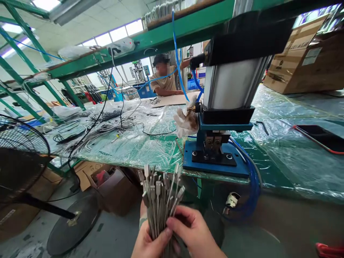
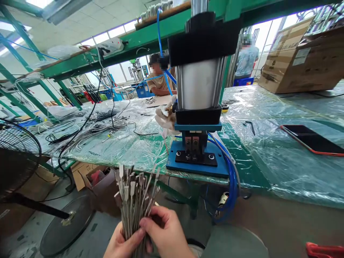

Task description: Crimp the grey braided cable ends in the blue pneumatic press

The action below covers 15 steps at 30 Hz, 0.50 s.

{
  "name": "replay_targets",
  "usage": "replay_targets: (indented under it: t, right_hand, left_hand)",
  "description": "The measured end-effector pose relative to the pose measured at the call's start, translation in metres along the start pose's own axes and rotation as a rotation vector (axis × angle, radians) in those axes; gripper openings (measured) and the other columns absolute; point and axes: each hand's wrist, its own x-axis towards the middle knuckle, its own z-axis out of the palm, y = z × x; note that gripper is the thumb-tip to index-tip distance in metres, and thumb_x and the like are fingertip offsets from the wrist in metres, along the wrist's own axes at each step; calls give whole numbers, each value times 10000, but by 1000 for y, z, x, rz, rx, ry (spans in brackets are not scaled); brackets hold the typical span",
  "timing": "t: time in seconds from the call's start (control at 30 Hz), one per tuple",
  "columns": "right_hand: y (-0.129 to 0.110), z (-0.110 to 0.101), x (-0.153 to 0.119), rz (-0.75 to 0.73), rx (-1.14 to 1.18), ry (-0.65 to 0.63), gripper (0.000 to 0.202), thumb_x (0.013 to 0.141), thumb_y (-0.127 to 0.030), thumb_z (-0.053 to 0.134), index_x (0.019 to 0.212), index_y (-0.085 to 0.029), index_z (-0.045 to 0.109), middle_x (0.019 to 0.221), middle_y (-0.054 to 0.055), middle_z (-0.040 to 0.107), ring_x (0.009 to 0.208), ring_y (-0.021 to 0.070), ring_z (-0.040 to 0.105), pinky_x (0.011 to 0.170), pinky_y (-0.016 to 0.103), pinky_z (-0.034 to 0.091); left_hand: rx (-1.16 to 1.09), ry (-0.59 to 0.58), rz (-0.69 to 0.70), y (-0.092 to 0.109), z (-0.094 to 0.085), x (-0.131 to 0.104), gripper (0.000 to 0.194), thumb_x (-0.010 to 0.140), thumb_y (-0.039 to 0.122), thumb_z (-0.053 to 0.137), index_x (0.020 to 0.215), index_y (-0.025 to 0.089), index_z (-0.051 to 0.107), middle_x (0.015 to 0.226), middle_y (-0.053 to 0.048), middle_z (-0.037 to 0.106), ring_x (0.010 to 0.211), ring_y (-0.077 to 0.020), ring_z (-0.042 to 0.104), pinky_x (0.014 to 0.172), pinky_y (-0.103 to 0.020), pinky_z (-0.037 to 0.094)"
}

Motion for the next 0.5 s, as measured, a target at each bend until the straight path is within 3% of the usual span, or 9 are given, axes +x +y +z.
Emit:
replay_targets:
  t: [0.1,0.2,0.33,0.5]
  right_hand:
    - [-33,0,17,-48,74,146,428,634,-490,813,826,-155,628,588,-41,531,376,76,416,324,228,407]
    - [-56,-9,27,-82,82,205,432,618,-453,831,838,-157,607,613,-48,524,420,63,399,311,183,370]
    - [-64,-26,29,-2,67,178,402,636,-427,819,771,-181,531,601,-60,513,428,60,404,329,157,319]
    - [-57,-34,28,33,53,159,450,621,-387,844,941,-138,648,760,3,605,542,77,504,400,161,323]
  left_hand:
    - [-63,68,80,29,30,23,501,603,568,819,796,143,637,545,-43,664,425,-154,587,434,-249,472]
    - [-132,111,100,39,53,40,518,603,549,827,847,135,634,617,-60,701,464,-170,628,451,-259,507]
    - [-140,128,53,26,60,51,596,566,551,846,929,127,638,623,-66,706,493,-205,662,449,-275,529]
    - [-134,180,43,11,58,47,604,526,560,856,896,121,671,642,-81,707,520,-242,676,423,-291,517]
